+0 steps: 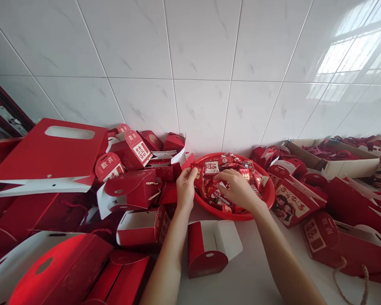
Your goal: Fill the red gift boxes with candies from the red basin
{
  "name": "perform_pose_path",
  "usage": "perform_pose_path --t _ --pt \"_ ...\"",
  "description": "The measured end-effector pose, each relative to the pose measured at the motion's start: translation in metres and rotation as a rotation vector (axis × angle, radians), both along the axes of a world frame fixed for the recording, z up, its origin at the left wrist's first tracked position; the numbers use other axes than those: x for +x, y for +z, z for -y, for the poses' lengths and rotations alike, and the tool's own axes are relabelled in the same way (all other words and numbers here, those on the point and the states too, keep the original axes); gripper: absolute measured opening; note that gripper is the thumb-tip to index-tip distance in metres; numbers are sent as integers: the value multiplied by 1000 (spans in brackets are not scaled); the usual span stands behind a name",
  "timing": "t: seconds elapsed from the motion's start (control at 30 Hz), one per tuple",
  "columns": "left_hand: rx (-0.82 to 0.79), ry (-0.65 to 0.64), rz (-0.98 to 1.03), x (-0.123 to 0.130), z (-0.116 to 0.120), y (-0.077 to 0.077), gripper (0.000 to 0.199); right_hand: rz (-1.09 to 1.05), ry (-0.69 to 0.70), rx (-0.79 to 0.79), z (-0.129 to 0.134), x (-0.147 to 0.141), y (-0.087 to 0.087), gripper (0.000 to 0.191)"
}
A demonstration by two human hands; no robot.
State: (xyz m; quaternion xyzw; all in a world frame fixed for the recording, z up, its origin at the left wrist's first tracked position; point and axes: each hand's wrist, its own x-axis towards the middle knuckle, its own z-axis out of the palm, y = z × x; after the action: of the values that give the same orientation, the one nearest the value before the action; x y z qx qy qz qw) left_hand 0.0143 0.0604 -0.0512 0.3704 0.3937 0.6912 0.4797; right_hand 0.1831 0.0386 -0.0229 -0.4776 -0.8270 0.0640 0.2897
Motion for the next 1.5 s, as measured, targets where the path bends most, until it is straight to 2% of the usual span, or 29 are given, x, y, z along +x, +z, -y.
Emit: perform_pose_path --t 0.13,0.3,0.53,0.7,0.93,1.27,1.37,1.5 --pt "7 17 53 1 -3 -3 32 133 167 -69 7 -23 -6 24" --pt "-1 22 81 1 -4 -4 29 234 198 -168 8 -29 -12 31" --pt "-16 50 87 -1 -4 -1 28 -86 77 -59 1 -24 -11 7" --pt "-23 62 99 0 -2 3 29 -331 -16 -39 -3 -14 -9 10" --pt "-21 78 89 0 -2 2 28 -462 -58 -13 -8 -1 -7 8" --pt "-11 34 3 -1 0 3 22 -851 115 -282 -5 2 -1 13" --pt "-13 16 -30 -2 1 4 30 -876 153 -361 -2 2 3 14" --pt "40 48 -74 -4 3 5 44 -827 199 -379 0 3 6 16"
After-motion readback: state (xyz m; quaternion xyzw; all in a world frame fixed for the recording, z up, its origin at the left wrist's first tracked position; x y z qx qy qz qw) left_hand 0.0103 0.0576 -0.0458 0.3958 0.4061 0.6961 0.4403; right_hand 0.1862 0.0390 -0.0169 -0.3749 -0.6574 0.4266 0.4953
